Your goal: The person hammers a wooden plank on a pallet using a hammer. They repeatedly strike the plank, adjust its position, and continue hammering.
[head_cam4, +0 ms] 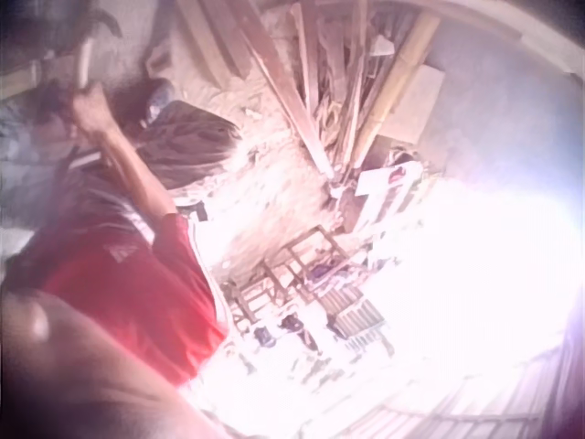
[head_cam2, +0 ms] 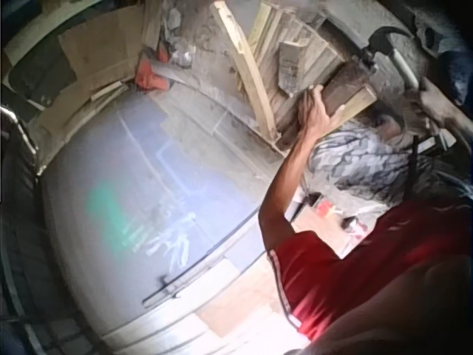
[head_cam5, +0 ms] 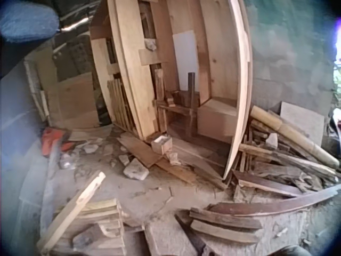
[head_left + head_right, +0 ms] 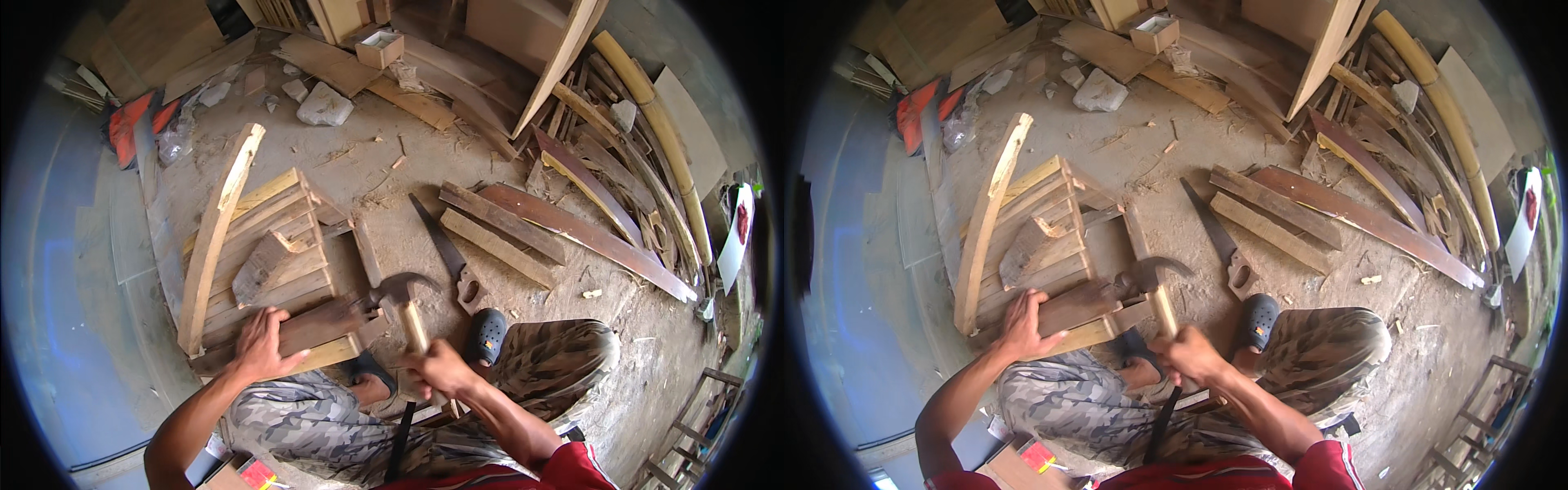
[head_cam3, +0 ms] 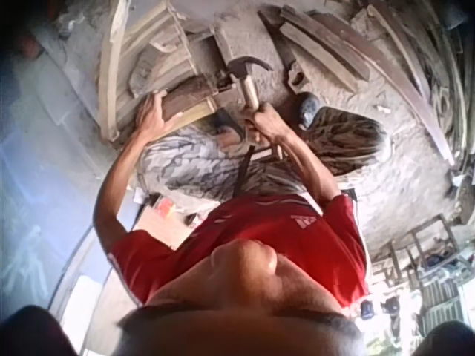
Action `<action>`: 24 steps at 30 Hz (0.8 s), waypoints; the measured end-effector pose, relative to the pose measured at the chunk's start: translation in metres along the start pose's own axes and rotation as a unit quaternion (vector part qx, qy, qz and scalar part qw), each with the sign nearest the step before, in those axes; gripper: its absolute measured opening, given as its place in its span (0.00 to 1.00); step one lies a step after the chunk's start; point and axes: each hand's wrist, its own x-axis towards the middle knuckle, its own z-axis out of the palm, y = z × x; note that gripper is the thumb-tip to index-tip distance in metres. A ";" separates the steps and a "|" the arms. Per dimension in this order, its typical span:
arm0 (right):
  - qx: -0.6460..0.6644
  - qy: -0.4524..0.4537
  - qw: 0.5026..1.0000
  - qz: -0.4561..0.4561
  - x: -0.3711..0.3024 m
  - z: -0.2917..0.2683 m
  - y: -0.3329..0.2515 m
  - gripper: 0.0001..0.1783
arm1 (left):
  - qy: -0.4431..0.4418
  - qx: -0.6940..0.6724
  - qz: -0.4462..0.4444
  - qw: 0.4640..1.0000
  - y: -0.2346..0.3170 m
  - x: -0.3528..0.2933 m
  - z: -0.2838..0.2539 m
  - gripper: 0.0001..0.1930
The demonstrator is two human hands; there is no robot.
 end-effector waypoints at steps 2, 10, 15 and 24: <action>0.034 0.011 0.999 0.015 -0.001 -0.017 -0.011 0.08 | -0.008 -0.003 -0.006 1.000 0.000 -0.006 0.006 0.38; 0.089 0.028 0.995 -0.017 0.004 -0.001 -0.008 0.07 | 0.000 -0.010 -0.003 1.000 -0.007 -0.003 0.006 0.39; 0.185 0.025 0.979 -0.082 0.014 -0.018 -0.011 0.08 | -0.016 0.003 -0.011 1.000 -0.007 -0.005 0.004 0.40; 0.286 -0.011 0.957 -0.042 0.023 -0.009 0.013 0.06 | 0.010 0.008 0.007 1.000 -0.011 -0.008 0.004 0.40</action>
